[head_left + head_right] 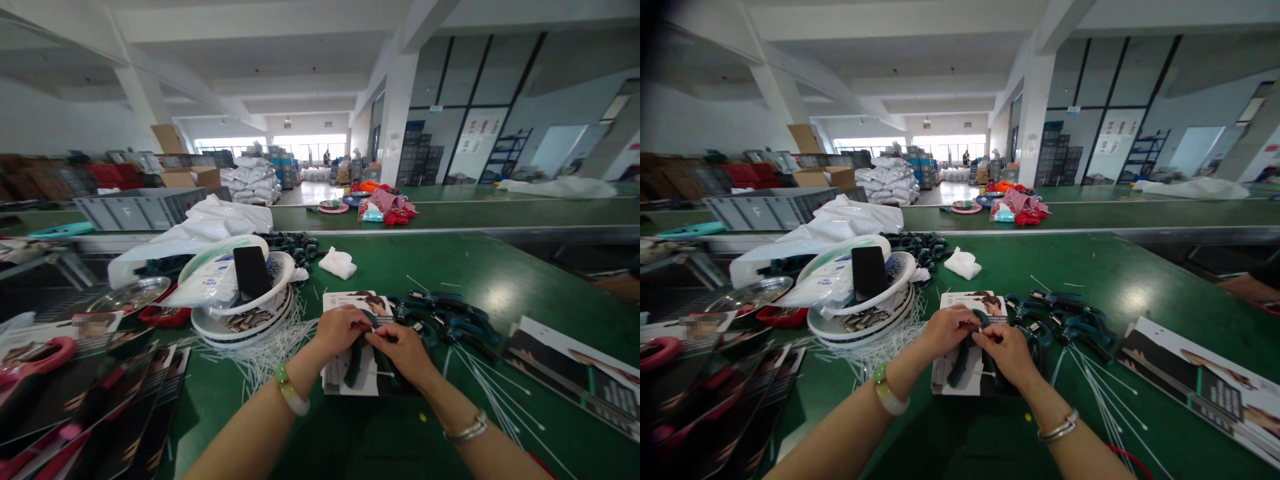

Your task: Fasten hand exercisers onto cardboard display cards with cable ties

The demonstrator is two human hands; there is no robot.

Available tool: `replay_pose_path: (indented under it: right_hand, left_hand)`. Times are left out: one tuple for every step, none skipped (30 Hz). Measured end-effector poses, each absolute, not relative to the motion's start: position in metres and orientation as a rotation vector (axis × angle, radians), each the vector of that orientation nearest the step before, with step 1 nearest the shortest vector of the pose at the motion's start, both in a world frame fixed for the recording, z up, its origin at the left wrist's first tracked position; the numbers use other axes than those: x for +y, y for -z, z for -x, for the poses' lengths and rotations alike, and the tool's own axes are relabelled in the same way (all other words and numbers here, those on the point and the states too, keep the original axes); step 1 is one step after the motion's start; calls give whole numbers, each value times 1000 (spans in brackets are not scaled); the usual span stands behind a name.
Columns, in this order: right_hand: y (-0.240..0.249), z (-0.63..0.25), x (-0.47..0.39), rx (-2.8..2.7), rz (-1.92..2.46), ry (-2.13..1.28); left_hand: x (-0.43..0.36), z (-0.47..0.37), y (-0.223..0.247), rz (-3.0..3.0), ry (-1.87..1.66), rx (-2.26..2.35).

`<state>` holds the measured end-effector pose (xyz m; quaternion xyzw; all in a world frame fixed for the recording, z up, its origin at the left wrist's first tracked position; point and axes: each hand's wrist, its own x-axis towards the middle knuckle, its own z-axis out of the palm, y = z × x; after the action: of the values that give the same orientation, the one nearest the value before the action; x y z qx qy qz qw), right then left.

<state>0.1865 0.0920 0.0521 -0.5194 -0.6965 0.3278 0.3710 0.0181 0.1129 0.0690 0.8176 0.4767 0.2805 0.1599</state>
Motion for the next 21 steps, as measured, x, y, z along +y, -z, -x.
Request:
replay_pose_path:
  right_hand:
    - [-52,-187,92,-1777,1328,-854]
    - [-52,-187,92,-1772,1325,-868]
    - [-51,-187,93,-1767,1325,-880]
    - [-51,-187,93,-1762,1328,-893]
    - [-50,-188,94,-1756,1330,-905]
    - [-50,-188,94,-1749,1331,-918]
    - [-50,-188,95,-1743,1329,-931]
    - [-49,-188,95,-1739,1325,-940]
    - [-49,-188,94,-1737,1318,-942]
    - [-50,-188,94,-1740,1312,-936]
    - [-50,-188,94,-1743,1308,-921]
    - [-50,-188,93,-1746,1305,-905]
    - [-50,-188,93,-1749,1301,-892]
    - [-49,-188,93,-1751,1300,-887]
    - [-49,-188,93,-1752,1302,-889]
    - [-49,-189,93,-1751,1307,-898]
    - [-49,-189,93,-1748,1310,-914]
    - [-49,-189,93,-1742,1311,-935]
    - [-50,-189,94,-1731,1310,-959]
    - [-50,-188,94,-1716,1310,-988]
    - [-51,-188,94,-1700,1309,-1018]
  left_hand:
    - [113,-18,-68,-2343,-797,1357]
    - [113,-18,-67,-2351,-796,1351]
    - [113,-18,-65,-2359,-797,1345]
    - [114,-18,-64,-2364,-802,1338]
    - [114,-18,-63,-2370,-809,1329]
    - [114,-18,-62,-2374,-818,1319]
    - [115,-18,-62,-2376,-831,1313]
    - [115,-18,-61,-2377,-842,1308]
    - [115,-18,-61,-2377,-850,1307]
    - [115,-18,-62,-2377,-854,1308]
    - [115,-18,-62,-2377,-853,1311]
    - [115,-18,-62,-2378,-850,1315]
    - [115,-18,-63,-2379,-847,1317]
    - [115,-18,-63,-2380,-844,1315]
    - [115,-18,-63,-2377,-846,1311]
    - [115,-18,-63,-2370,-852,1307]
    - [115,-18,-62,-2359,-860,1303]
    - [114,-18,-62,-2346,-869,1298]
    - [114,-18,-62,-2335,-877,1293]
    - [114,-18,-61,-2329,-885,1286]
    - [114,-18,-61,-2326,-893,1280]
